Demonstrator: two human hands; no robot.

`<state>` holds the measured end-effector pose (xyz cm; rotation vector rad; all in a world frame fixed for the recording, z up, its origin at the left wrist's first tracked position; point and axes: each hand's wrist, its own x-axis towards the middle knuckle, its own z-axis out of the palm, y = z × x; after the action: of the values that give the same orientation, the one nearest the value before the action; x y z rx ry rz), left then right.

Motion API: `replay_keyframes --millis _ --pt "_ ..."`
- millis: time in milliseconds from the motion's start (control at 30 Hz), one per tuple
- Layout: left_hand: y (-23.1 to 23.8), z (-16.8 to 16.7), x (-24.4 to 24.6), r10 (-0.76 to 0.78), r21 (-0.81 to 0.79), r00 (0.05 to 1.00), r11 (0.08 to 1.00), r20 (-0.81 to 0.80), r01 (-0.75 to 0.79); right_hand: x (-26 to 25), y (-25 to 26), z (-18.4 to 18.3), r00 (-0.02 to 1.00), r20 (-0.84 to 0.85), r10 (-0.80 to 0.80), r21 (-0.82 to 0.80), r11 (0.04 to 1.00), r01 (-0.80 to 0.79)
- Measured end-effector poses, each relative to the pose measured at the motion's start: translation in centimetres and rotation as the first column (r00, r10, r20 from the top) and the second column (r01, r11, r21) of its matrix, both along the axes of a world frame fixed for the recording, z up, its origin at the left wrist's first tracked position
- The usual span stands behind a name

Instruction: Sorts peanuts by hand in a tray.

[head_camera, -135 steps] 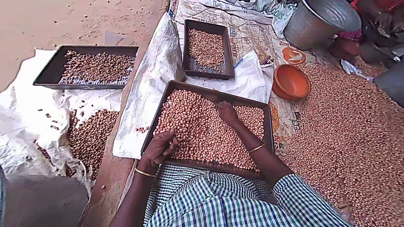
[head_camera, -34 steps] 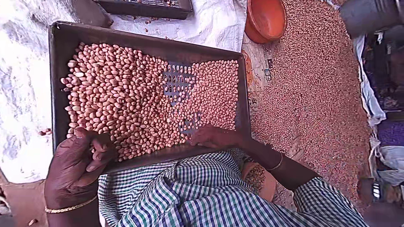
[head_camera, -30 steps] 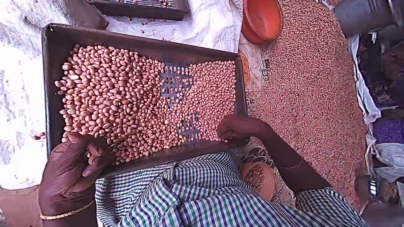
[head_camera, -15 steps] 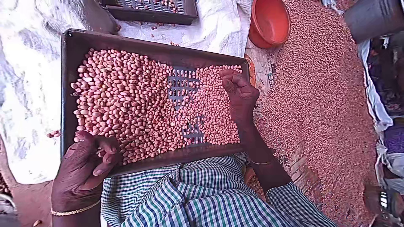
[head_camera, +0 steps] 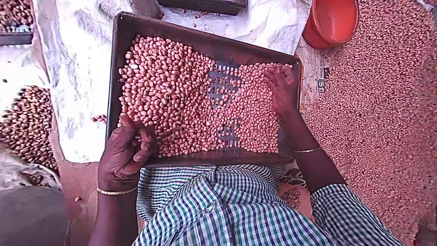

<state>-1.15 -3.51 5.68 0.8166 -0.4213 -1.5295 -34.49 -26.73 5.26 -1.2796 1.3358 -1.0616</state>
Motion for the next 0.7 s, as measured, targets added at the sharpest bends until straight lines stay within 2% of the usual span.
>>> replay_keyframes --millis 67,100,133,167,233,333,400,433,500,533,567,600,633,700 --pt "0.1 0.0 -0.1 0.031 -0.028 0.999 0.999 -0.020 -0.032 0.5 0.4 -0.3 0.991 -0.002 0.131 -0.206 0.970 -0.129" --pt "0.0 0.1 0.0 0.037 -0.042 0.999 0.998 -0.028 -0.038 1.5 2.1 -0.1 0.962 -0.002 0.274 -0.257 0.929 -0.265" --pt "0.0 0.2 0.0 0.037 -0.047 0.999 0.998 -0.027 -0.038 2.5 4.5 0.4 0.890 0.000 0.456 -0.277 0.855 -0.438" --pt "-0.1 0.3 0.0 0.035 -0.044 0.999 0.998 -0.028 -0.036 3.3 7.2 1.2 0.760 -0.001 0.650 -0.270 0.732 -0.626" --pt "-0.3 0.4 -0.2 0.038 -0.042 0.999 0.998 -0.020 -0.039 6.7 10.0 1.3 0.512 -0.029 0.859 -0.300 0.481 -0.824" --pt "-0.2 0.3 -0.1 0.051 -0.062 0.998 0.997 -0.027 -0.053 12.6 10.9 0.9 0.229 -0.088 0.969 -0.394 0.177 -0.902" --pt "-0.3 0.4 -0.1 0.057 -0.071 0.997 0.996 -0.050 -0.060 15.0 10.6 -1.0 0.127 -0.223 0.966 -0.474 0.006 -0.881" --pt "-0.3 0.5 -0.2 0.060 -0.073 0.996 0.995 -0.068 -0.065 15.2 10.5 -1.6 0.086 -0.332 0.939 -0.446 -0.076 -0.892" --pt "-0.4 0.4 -0.1 0.050 -0.103 0.992 0.993 -0.116 -0.062 12.9 9.9 -1.8 -0.028 -0.524 0.851 -0.275 -0.200 -0.940" --pt "-0.4 0.4 0.0 0.038 -0.122 0.991 0.991 -0.124 -0.053 10.8 9.4 -1.6 -0.087 -0.586 0.805 -0.164 -0.223 -0.961" --pt "-0.4 0.4 0.0 0.034 -0.132 0.993 0.990 -0.111 -0.049 8.4 8.6 -1.0 -0.135 -0.615 0.777 -0.057 -0.214 -0.975" --pt "-0.3 0.4 0.0 0.033 -0.137 0.994 0.990 -0.100 -0.047 5.8 7.8 -0.3 -0.140 -0.637 0.758 0.010 -0.173 -0.985" --pt "-0.3 0.5 0.0 0.034 -0.134 0.995 0.990 -0.094 -0.046 3.5 6.9 0.6 -0.100 -0.653 0.750 0.044 -0.094 -0.995" --pt "-0.4 0.5 0.0 0.032 -0.093 0.995 0.995 -0.089 -0.040 0.4 6.7 2.7 0.152 -0.664 0.732 -0.030 0.177 -0.984"
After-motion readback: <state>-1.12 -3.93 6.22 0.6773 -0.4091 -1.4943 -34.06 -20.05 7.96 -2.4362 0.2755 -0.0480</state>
